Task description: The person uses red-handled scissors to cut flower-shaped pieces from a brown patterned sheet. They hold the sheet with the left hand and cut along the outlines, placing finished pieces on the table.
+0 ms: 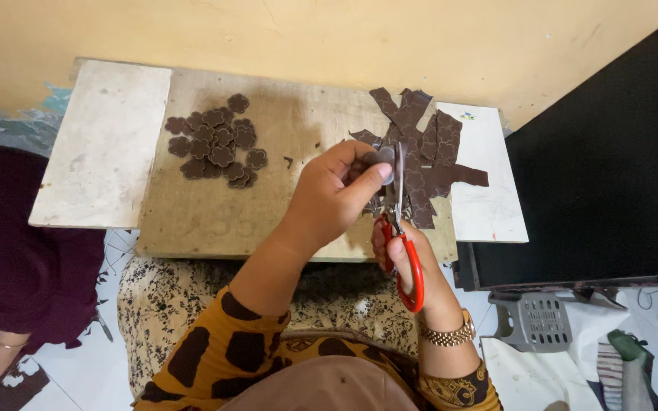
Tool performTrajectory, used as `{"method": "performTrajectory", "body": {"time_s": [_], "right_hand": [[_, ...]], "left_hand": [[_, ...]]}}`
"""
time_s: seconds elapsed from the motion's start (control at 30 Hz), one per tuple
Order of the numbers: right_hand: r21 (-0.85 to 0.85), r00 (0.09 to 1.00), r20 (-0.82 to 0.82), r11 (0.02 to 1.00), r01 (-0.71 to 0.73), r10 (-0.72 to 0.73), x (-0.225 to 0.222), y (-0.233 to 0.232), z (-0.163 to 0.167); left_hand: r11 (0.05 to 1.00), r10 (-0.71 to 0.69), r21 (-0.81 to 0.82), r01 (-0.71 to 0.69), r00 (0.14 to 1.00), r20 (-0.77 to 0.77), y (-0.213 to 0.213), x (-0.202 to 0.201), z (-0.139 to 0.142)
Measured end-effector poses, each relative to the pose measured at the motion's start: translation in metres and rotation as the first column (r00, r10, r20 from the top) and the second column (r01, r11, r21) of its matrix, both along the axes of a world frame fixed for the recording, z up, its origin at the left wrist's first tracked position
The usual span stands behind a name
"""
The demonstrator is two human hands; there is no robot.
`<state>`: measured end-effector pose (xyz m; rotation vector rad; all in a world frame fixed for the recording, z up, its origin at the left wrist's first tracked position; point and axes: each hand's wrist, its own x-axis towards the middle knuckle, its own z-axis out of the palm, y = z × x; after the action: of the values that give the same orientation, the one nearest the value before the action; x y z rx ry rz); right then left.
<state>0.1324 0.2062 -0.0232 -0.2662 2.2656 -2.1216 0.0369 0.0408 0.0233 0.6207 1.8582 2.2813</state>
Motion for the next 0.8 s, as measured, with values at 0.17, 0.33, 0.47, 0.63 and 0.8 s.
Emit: {"method": "performTrajectory", "body": {"time_s": [0.17,0.33,0.47,0.63,0.8], "right_hand": [[0.063,0.998,-0.066,0.998,0.016,-0.011,0.001,-0.002,0.005],[0.058,0.997,-0.073,0.998,-0.001,0.005,0.001,-0.002,0.01],[-0.003,0.999,-0.038,1.0,-0.03,0.03,0.005,-0.003,0.015],[-0.003,0.999,-0.025,1.0,-0.029,0.029,0.004,-0.002,0.015],[-0.021,1.0,0.007,0.999,-0.024,0.024,0.003,-0.003,0.016]], "left_hand": [[0.985,-0.121,0.129,0.112,0.991,0.064,0.004,0.001,-0.005],[0.95,-0.193,0.27,0.155,0.974,0.118,0.008,-0.001,-0.01],[0.968,-0.191,0.196,0.157,0.967,0.167,0.003,-0.004,-0.012],[0.952,-0.233,0.252,0.175,0.947,0.219,0.003,-0.006,-0.012],[0.945,-0.253,0.271,0.181,0.932,0.261,0.004,-0.006,-0.013]]}}
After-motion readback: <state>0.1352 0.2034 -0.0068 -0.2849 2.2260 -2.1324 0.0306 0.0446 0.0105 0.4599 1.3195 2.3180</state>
